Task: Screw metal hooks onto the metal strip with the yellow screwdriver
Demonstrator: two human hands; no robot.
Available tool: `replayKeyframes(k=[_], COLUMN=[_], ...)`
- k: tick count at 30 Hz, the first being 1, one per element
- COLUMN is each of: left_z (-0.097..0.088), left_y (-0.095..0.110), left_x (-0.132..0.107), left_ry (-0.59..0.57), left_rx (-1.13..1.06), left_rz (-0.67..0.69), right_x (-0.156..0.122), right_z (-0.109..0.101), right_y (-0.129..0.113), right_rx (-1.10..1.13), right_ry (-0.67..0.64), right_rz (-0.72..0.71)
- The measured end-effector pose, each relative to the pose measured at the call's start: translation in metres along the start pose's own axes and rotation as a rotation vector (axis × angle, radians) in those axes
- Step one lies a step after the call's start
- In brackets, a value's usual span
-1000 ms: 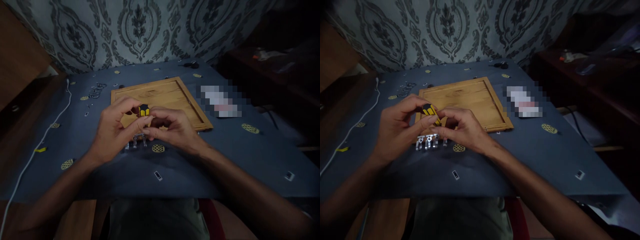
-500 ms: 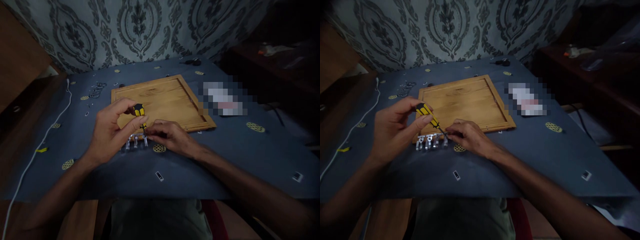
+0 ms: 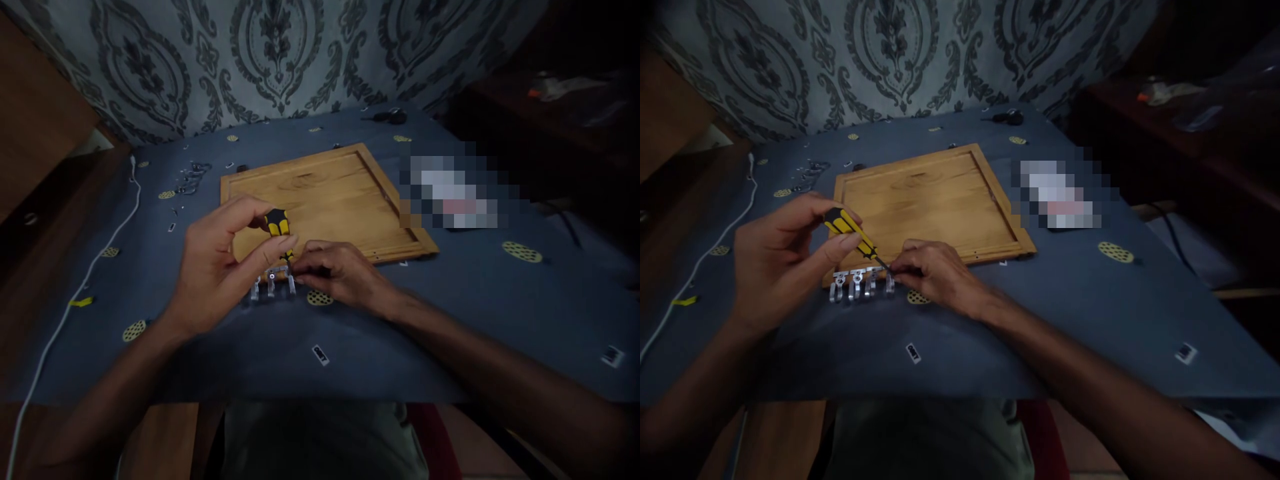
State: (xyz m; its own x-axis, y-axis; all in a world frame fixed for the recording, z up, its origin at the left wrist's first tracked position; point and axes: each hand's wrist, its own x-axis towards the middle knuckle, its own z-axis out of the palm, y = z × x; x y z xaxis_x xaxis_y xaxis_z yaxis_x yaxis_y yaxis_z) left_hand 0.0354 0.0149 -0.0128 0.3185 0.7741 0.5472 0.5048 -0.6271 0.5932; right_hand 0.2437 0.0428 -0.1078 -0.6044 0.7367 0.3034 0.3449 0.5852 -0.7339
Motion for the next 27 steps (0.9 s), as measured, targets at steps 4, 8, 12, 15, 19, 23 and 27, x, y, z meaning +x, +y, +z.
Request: replayKeyframes(k=[4,8,12,15,19,23,27], left_z=[0.001,0.000,0.000,-0.001,-0.002,-0.004,-0.007], left_y=[0.002,0.003,0.005,0.007,0.006,0.003,0.002], left_x=[0.000,0.000,0.000,0.001,0.001,-0.001,-0.004], left_ry=[0.001,-0.008,-0.022,-0.040,-0.057,-0.047,-0.030], left_rx=[0.033,0.068,0.164,0.194,0.199,0.178,0.174], left_rz=[0.009,0.067,0.118,0.136,0.158,0.149,0.117], right_x=[0.001,0.003,0.004,0.005,0.005,0.003,0.001], right_z=[0.001,0.002,0.002,0.002,0.003,0.003,0.002], right_y=[-0.005,-0.009,-0.011,-0.011,-0.011,-0.010,-0.009], right_rx=[-0.025,-0.035,-0.028,-0.026,-0.040,-0.037,-0.032], right_ry=[0.005,0.010,0.001,-0.007,0.002,0.013,0.027], right_rz=[0.047,0.095,0.130,0.137,0.129,0.121,0.102])
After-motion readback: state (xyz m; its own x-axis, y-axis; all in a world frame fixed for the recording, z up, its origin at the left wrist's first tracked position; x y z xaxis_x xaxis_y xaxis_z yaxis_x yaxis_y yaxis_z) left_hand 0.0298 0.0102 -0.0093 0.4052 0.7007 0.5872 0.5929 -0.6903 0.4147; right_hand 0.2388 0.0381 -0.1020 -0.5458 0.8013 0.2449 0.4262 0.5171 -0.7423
